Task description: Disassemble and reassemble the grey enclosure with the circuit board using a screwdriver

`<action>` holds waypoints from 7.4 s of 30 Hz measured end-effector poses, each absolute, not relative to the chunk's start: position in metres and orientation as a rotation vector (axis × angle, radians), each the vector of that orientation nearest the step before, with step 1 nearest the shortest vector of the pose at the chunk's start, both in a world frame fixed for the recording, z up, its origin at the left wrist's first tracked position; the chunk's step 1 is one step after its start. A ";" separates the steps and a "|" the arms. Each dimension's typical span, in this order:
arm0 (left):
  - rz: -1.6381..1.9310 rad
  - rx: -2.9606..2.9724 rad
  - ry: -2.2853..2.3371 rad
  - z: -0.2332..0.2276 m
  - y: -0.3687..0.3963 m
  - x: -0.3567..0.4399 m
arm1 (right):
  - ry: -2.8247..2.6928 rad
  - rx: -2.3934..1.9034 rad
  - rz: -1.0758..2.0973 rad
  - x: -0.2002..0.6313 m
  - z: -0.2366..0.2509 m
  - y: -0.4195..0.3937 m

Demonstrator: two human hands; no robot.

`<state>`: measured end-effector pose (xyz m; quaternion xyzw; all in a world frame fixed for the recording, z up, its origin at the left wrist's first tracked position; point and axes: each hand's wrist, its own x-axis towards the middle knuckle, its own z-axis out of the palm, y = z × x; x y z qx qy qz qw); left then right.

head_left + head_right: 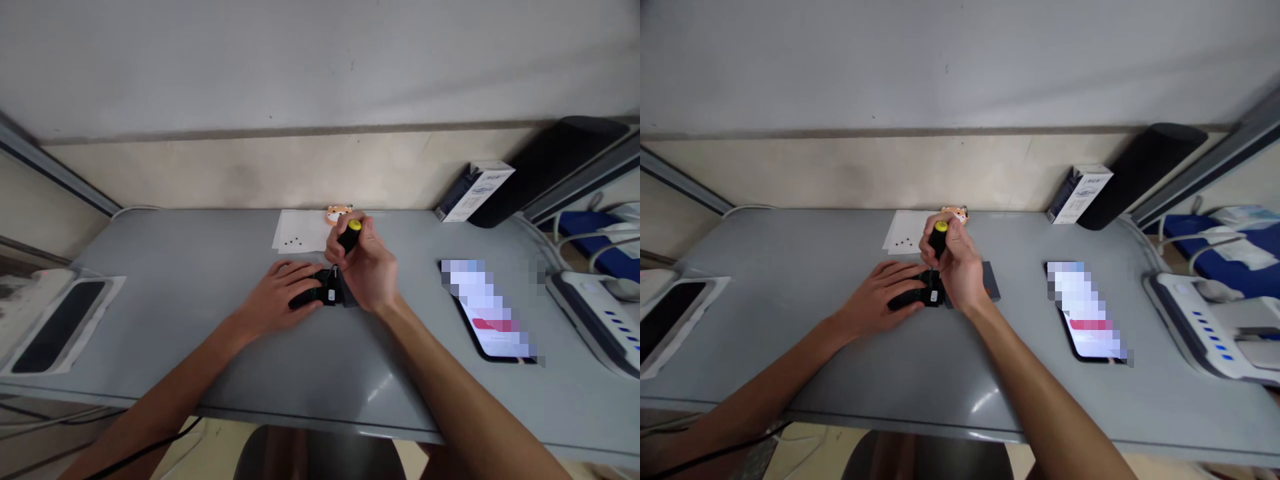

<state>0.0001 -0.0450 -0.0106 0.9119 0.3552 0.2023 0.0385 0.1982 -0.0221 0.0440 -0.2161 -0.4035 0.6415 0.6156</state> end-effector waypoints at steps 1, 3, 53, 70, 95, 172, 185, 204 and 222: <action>0.623 2.799 1.080 -0.011 -0.045 0.000 | -0.928 -0.493 1.475 0.198 0.044 -0.023; 0.628 2.798 1.065 -0.010 -0.045 0.000 | -0.927 -0.491 1.467 0.198 0.045 -0.024; 0.642 2.762 1.092 -0.008 -0.044 0.004 | -0.899 -0.557 1.418 0.195 0.052 -0.026; 0.607 2.723 1.104 -0.006 -0.045 0.004 | -0.927 -0.542 1.436 0.195 0.049 -0.025; 0.636 2.733 1.084 -0.007 -0.044 0.004 | -0.910 -0.577 1.397 0.195 0.048 -0.023; 0.347 2.393 1.236 0.021 -0.019 0.021 | -2.200 -1.621 0.644 0.280 0.034 0.005; 0.286 2.470 0.960 0.036 -0.070 0.019 | -2.189 -1.573 0.557 0.274 0.029 0.005; 0.634 2.330 1.284 0.010 -0.042 -0.043 | -2.108 -1.538 0.570 0.278 0.027 0.001; 0.812 2.243 1.386 0.004 -0.046 -0.043 | -2.143 -1.453 0.557 0.265 0.019 0.000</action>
